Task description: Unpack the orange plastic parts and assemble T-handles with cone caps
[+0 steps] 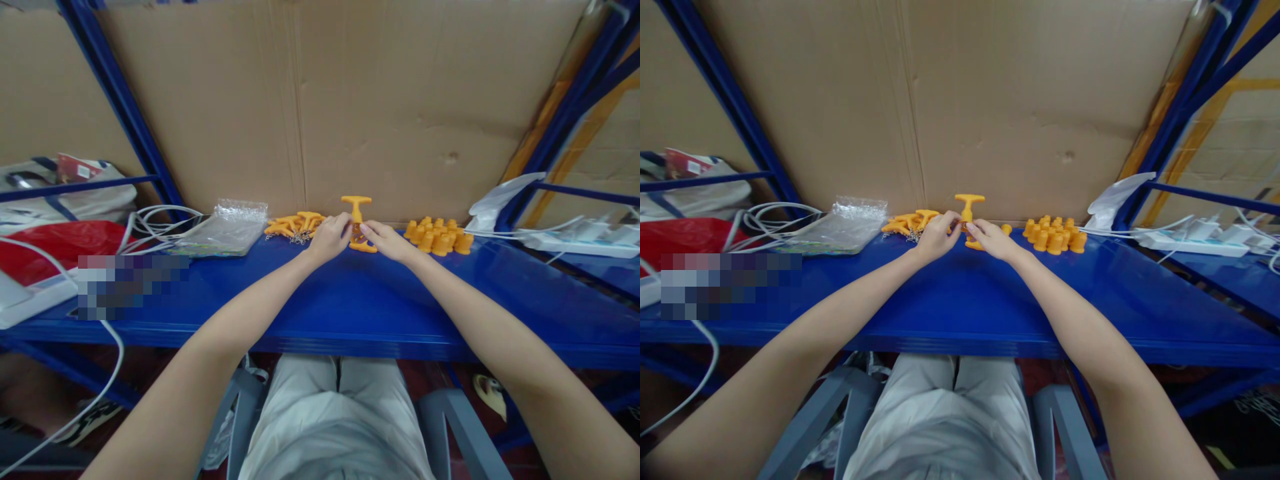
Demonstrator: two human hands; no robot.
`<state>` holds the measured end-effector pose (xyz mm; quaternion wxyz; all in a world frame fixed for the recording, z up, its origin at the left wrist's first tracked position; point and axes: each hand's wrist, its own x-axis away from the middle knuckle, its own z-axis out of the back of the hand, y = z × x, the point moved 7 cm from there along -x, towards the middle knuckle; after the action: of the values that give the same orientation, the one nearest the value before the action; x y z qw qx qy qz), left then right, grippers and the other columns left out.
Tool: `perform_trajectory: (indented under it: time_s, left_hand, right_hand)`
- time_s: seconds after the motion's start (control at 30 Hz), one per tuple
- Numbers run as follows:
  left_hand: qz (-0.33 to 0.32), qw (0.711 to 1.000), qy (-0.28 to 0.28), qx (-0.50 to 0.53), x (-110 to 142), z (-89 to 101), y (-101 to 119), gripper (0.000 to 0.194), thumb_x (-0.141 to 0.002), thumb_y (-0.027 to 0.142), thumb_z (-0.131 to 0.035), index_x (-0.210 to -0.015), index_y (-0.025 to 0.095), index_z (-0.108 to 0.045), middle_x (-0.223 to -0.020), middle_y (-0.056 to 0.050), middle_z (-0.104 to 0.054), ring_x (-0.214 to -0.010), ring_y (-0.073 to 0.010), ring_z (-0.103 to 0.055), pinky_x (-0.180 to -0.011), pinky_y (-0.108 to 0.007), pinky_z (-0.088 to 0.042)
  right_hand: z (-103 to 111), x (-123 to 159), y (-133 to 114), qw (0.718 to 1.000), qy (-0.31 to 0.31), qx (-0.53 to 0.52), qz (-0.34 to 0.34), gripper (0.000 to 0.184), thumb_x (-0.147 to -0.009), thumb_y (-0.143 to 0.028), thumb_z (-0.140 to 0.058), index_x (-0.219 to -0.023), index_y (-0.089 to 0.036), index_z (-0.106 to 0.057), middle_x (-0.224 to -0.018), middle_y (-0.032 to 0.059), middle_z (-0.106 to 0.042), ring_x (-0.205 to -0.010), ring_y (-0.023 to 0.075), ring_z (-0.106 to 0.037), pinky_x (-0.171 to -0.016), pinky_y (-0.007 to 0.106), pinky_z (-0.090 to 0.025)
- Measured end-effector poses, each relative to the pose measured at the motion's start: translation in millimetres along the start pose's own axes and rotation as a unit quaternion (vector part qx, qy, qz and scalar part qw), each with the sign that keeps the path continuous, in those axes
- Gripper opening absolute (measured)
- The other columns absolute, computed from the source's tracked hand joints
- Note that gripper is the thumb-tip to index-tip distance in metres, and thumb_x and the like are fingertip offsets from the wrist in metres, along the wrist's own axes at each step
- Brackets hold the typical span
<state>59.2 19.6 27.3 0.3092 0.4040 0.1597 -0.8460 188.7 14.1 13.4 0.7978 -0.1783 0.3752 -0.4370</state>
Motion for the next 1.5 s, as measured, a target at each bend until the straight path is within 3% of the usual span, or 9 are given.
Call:
perform_trajectory:
  time_s: [0.17,0.37,0.63,0.8,0.9,1.1,1.27,1.5]
  left_hand:
    - [-0.061,0.998,-0.032,-0.003,0,-1.0,14,0.021,-0.1,0.023,-0.042,-0.106,0.017,-0.061,-0.102,-0.011,-0.073,-0.096,-0.0224,-0.068,-0.085,-0.036,-0.049]
    - [-0.097,0.992,-0.068,-0.05,1,1.1,18,0.027,-0.1,0.027,-0.043,-0.116,0.019,-0.063,-0.117,-0.014,-0.07,-0.113,-0.0285,-0.061,-0.1,-0.045,-0.042]
    - [-0.044,0.996,-0.023,-0.08,-1,15.1,-4,0.033,-0.101,0.021,-0.034,-0.12,0.019,-0.061,-0.131,-0.015,-0.064,-0.124,-0.0278,-0.056,-0.107,-0.047,-0.035]
    - [-0.063,0.994,-0.051,-0.075,0,9.9,-4,0.031,-0.102,0.021,-0.035,-0.116,0.019,-0.062,-0.113,-0.011,-0.071,-0.114,-0.0244,-0.062,-0.117,-0.049,-0.027]
    - [-0.07,0.992,-0.064,-0.081,1,5.1,-4,0.03,-0.101,0.021,-0.036,-0.115,0.018,-0.063,-0.104,-0.01,-0.072,-0.105,-0.0233,-0.065,-0.116,-0.048,-0.03]
    - [-0.097,0.988,-0.083,-0.09,1,-1.1,-4,0.028,-0.101,0.025,-0.037,-0.104,0.017,-0.064,-0.093,-0.01,-0.071,-0.092,-0.0246,-0.066,-0.099,-0.044,-0.043]
    - [-0.128,0.986,-0.073,-0.084,1,-0.2,-5,0.03,-0.102,0.026,-0.036,-0.098,0.015,-0.063,-0.087,-0.011,-0.07,-0.084,-0.0235,-0.066,-0.088,-0.04,-0.044]
    - [-0.15,0.982,-0.082,-0.085,3,-2.1,-5,0.032,-0.102,0.027,-0.034,-0.094,0.016,-0.062,-0.086,-0.011,-0.071,-0.079,-0.0226,-0.065,-0.086,-0.039,-0.043]
  right_hand:
    - [7,-4,7,0.994,0.045,-0.094,-0.018,0.039,-0.1,-0.056,-0.048,-0.101,-0.018,-0.06,-0.097,0.0083,-0.074,-0.076,0.0147,-0.07,-0.076,0.03,-0.059]
    - [16,-4,7,0.993,0.074,-0.087,-0.03,0.031,-0.094,-0.05,-0.06,-0.09,-0.019,-0.059,-0.073,0.0004,-0.066,-0.06,0.0115,-0.061,-0.06,0.023,-0.053]
    - [31,1,-4,0.995,0.093,-0.022,-0.026,0.016,-0.086,-0.035,-0.054,-0.085,-0.02,-0.06,-0.071,-0.0004,-0.063,-0.064,0.0132,-0.058,-0.064,0.025,-0.05]
    - [32,4,-10,0.995,0.102,0.003,-0.009,0.018,-0.083,-0.033,-0.053,-0.088,-0.019,-0.063,-0.074,0.0,-0.062,-0.068,0.0144,-0.058,-0.067,0.027,-0.049]
    - [32,3,-9,0.995,0.098,-0.007,-0.001,0.023,-0.085,-0.036,-0.053,-0.094,-0.018,-0.065,-0.078,0.0013,-0.064,-0.072,0.0153,-0.059,-0.067,0.028,-0.049]
    - [33,1,-8,0.996,0.082,-0.006,0.03,0.04,-0.09,-0.051,-0.054,-0.108,-0.016,-0.066,-0.084,0.0035,-0.066,-0.076,0.0163,-0.061,-0.067,0.028,-0.049]
    - [30,-1,-4,0.996,0.052,-0.004,0.068,0.049,-0.09,-0.057,-0.056,-0.115,-0.016,-0.066,-0.087,0.0061,-0.068,-0.075,0.0182,-0.062,-0.067,0.031,-0.052]
    - [31,-3,4,0.991,0.043,0.073,0.1,0.037,-0.09,-0.041,-0.06,-0.119,-0.02,-0.067,-0.108,0.0094,-0.071,-0.085,0.0222,-0.065,-0.084,0.04,-0.055]
